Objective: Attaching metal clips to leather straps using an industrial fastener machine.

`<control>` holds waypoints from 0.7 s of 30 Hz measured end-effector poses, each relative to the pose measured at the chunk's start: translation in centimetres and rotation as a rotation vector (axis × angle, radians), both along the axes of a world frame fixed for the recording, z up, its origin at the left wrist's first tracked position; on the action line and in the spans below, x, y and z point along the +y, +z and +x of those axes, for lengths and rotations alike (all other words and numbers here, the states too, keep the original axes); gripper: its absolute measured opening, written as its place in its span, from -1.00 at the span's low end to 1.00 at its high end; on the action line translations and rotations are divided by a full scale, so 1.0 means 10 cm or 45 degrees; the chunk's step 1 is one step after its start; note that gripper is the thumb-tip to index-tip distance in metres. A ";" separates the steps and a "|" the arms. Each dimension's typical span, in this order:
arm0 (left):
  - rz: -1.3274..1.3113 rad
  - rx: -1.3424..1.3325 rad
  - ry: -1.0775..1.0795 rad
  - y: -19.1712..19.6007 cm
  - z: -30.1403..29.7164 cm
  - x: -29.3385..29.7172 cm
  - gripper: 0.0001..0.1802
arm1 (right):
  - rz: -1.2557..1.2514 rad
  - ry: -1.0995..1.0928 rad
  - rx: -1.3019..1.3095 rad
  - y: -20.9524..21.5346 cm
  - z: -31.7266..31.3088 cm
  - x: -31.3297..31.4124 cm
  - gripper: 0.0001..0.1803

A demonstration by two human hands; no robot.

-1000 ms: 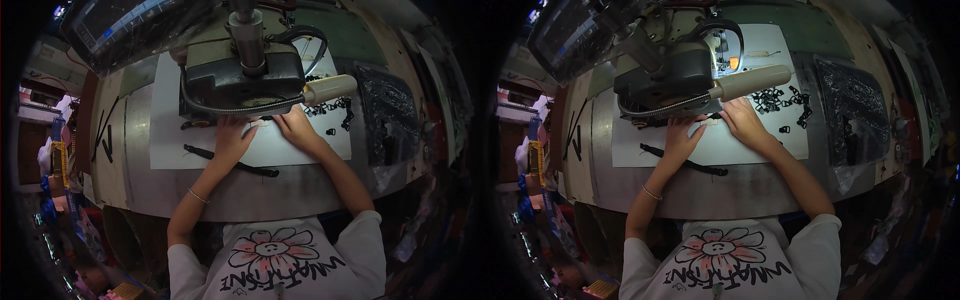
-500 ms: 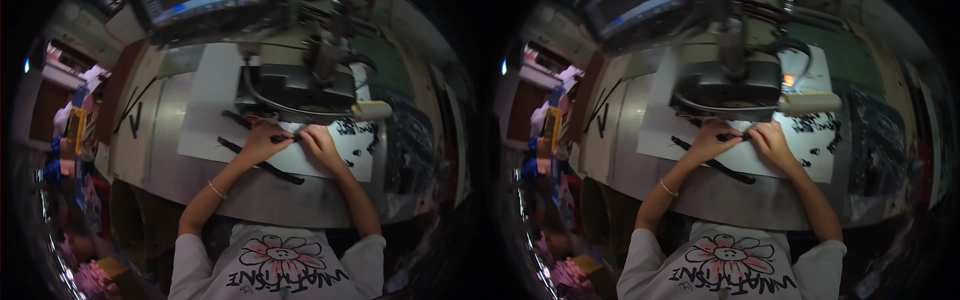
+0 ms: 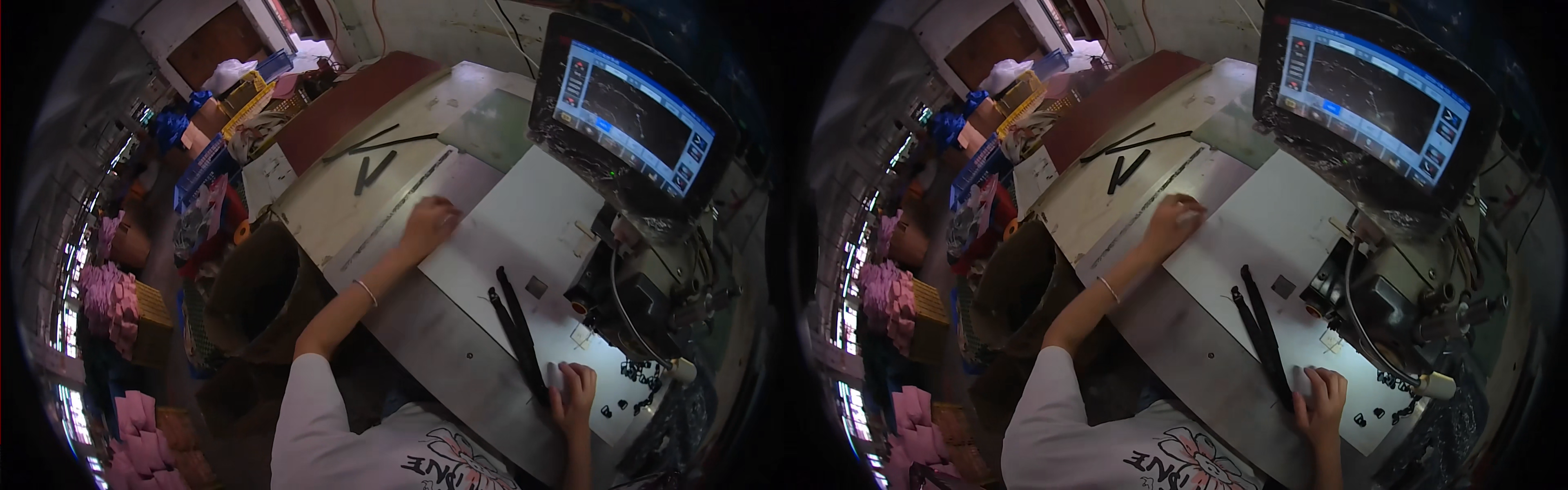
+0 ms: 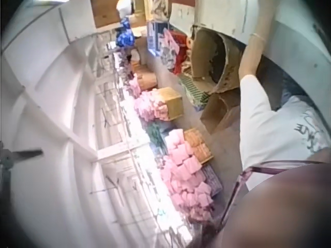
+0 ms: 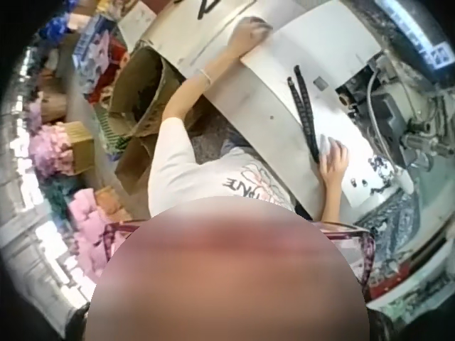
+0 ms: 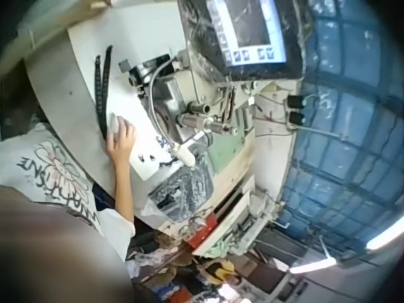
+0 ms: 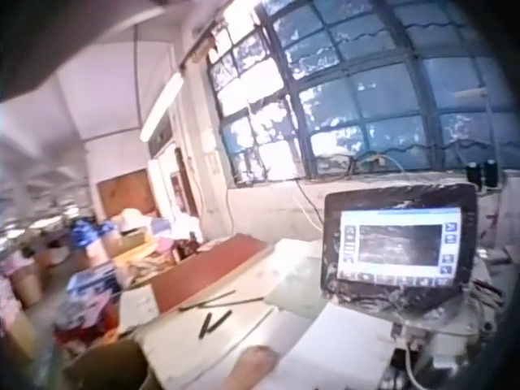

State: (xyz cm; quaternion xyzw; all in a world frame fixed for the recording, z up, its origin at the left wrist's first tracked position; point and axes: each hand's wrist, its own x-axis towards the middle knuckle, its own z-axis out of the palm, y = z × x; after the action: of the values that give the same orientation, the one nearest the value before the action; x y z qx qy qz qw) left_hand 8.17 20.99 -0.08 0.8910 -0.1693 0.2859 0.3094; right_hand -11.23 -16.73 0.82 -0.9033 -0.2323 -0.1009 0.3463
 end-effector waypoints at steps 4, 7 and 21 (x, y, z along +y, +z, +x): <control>0.113 0.090 0.670 -0.28 0.28 1.23 -0.77 | -0.029 -0.081 0.087 -0.05 0.03 0.01 -0.62; -0.057 0.100 0.618 -0.21 -0.04 1.40 -0.78 | -0.043 -0.130 0.121 -0.12 0.01 -0.04 -0.62; -0.023 0.673 1.311 -0.09 -3.35 4.02 -0.69 | 0.040 0.132 -0.113 0.36 0.15 1.29 -0.66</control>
State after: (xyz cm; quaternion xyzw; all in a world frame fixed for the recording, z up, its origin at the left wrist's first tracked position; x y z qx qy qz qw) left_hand -25.28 61.23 -0.99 0.8970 0.3714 0.1690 0.1698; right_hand -9.69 -3.79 4.40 -0.8792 -0.2923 -0.1264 0.3544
